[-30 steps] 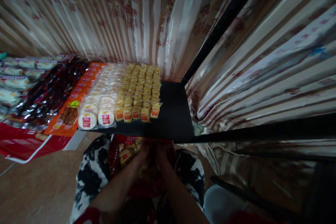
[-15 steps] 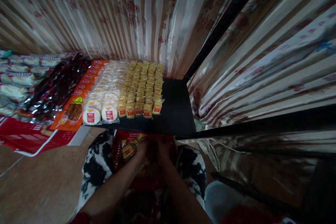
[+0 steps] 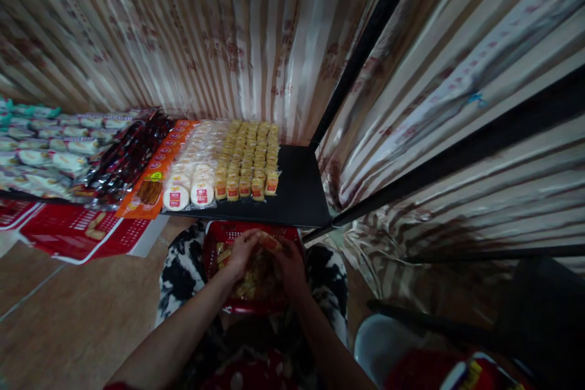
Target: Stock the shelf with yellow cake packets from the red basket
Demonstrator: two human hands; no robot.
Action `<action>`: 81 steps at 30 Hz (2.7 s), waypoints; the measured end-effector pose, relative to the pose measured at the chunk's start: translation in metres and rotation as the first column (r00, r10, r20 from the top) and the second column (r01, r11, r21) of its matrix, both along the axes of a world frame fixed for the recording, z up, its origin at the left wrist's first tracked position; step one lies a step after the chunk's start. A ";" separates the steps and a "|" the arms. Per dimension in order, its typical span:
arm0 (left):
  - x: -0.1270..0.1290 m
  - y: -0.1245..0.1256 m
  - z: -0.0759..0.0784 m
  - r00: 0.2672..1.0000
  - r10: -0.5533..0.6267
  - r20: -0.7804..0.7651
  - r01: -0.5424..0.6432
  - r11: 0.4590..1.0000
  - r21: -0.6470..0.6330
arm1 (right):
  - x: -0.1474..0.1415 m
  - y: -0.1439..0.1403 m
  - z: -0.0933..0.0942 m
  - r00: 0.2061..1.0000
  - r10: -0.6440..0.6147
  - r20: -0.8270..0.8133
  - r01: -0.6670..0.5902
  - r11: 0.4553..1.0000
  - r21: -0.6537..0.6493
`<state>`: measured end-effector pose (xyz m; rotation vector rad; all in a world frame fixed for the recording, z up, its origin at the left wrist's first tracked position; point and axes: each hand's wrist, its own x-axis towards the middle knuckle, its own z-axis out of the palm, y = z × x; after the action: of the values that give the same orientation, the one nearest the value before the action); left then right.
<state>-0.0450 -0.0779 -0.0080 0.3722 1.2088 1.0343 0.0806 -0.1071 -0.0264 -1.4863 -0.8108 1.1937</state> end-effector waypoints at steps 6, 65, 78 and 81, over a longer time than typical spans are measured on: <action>-0.003 0.004 0.034 0.961 -0.155 -0.230 0.191 0.971 0.145 | 0.011 0.002 0.036 0.981 0.122 0.153 -0.132 0.990 0.057; 0.020 0.073 0.024 0.729 0.100 -0.677 0.397 0.745 0.537 | 0.000 0.134 0.038 0.688 -0.025 0.726 -0.279 0.914 0.296; 0.019 0.075 0.015 0.709 0.095 -0.698 0.414 0.746 0.522 | -0.005 0.125 0.027 0.653 -0.095 0.751 -0.290 0.885 0.365; 0.020 0.075 0.013 0.712 0.100 -0.695 0.407 0.748 0.525 | -0.001 0.126 0.029 0.695 -0.098 0.712 -0.249 0.896 0.366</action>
<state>-0.0251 -0.0028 0.0046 1.5272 1.3898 1.1772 0.0794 0.0188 0.0029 -1.5274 -1.5777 0.3711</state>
